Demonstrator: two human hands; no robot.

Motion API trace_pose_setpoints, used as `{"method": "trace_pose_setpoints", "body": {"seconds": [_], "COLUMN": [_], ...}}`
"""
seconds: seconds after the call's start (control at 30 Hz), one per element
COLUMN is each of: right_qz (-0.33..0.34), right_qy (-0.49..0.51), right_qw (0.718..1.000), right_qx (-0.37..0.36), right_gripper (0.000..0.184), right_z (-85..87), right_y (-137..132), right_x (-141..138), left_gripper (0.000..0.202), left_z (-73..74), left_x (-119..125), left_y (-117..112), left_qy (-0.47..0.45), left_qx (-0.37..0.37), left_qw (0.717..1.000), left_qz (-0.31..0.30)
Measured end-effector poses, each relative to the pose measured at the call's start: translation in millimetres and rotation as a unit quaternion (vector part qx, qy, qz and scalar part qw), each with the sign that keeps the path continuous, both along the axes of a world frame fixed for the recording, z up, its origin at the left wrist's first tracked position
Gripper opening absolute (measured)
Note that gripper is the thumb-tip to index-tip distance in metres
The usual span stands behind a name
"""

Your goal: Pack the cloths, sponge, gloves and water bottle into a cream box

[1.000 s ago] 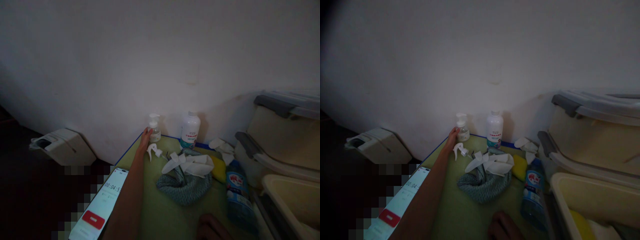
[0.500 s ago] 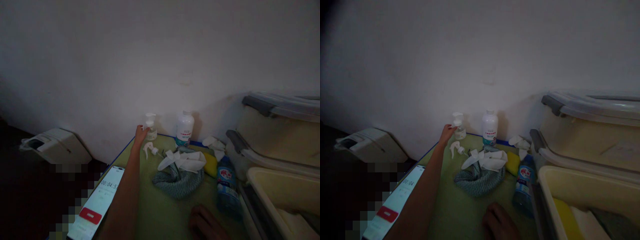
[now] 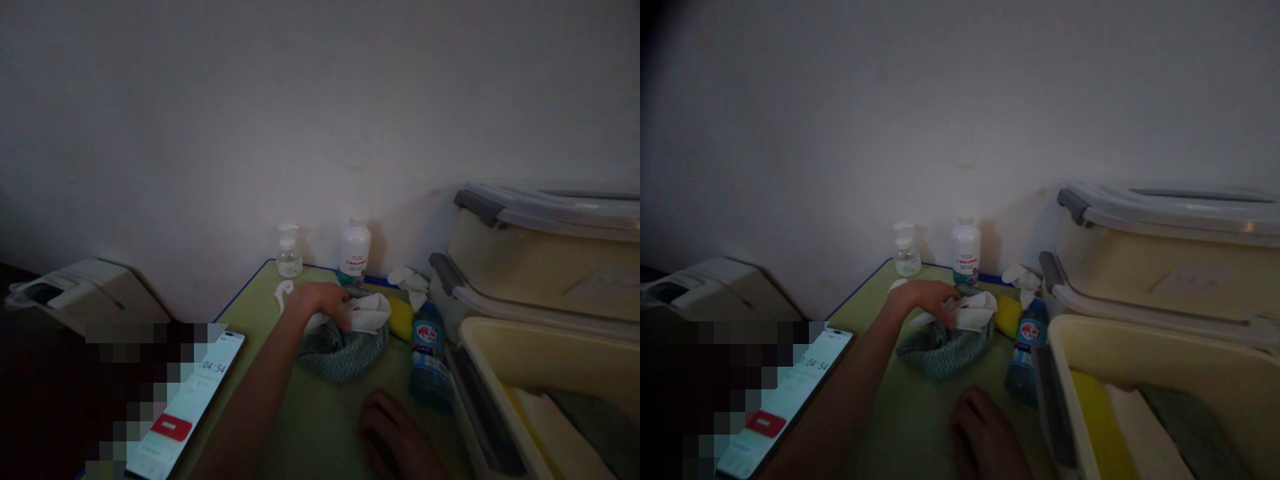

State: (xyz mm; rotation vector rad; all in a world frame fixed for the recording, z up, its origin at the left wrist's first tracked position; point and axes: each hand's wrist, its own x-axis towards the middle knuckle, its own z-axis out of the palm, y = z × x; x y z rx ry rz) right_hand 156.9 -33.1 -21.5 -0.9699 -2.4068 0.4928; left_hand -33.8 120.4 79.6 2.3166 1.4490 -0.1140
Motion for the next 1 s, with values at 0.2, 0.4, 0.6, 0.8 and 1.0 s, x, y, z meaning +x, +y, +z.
{"method": "trace_pose_setpoints", "body": {"seconds": [0.2,0.4,0.6,0.8,1.0], "right_qz": [-0.001,-0.009,-0.008,-0.023,-0.024], "right_qy": [0.009,0.011,0.009,0.002,-0.008], "right_qw": [1.000,0.999,0.999,0.998,0.996], "right_qx": [-0.015,-0.030,-0.047,-0.060,-0.087], "right_gripper": [0.022,0.021,0.019,0.018,0.018], "right_z": [2.9,7.3,8.7,13.2,17.2], "right_y": [-2.2,-3.5,-5.7,-7.2,-7.3], "right_x": [0.3,-1.2,-2.1,-2.0,-2.7], "left_gripper": [0.016,0.030,0.022,0.055,0.044], "left_z": [-11.0,0.3,1.1,18.6,35.4], "left_x": [-6.9,-40.6,-36.6,-12.4,40.3], "left_y": [12.1,13.1,12.5,-17.3,-53.9], "left_qy": [-0.043,-0.126,-0.079,0.030,0.070], "left_qx": [-0.013,0.017,0.039,0.049,0.022], "left_qw": [0.999,0.991,0.995,0.997,0.997], "left_qz": [0.013,0.032,0.045,0.057,-0.026]}}
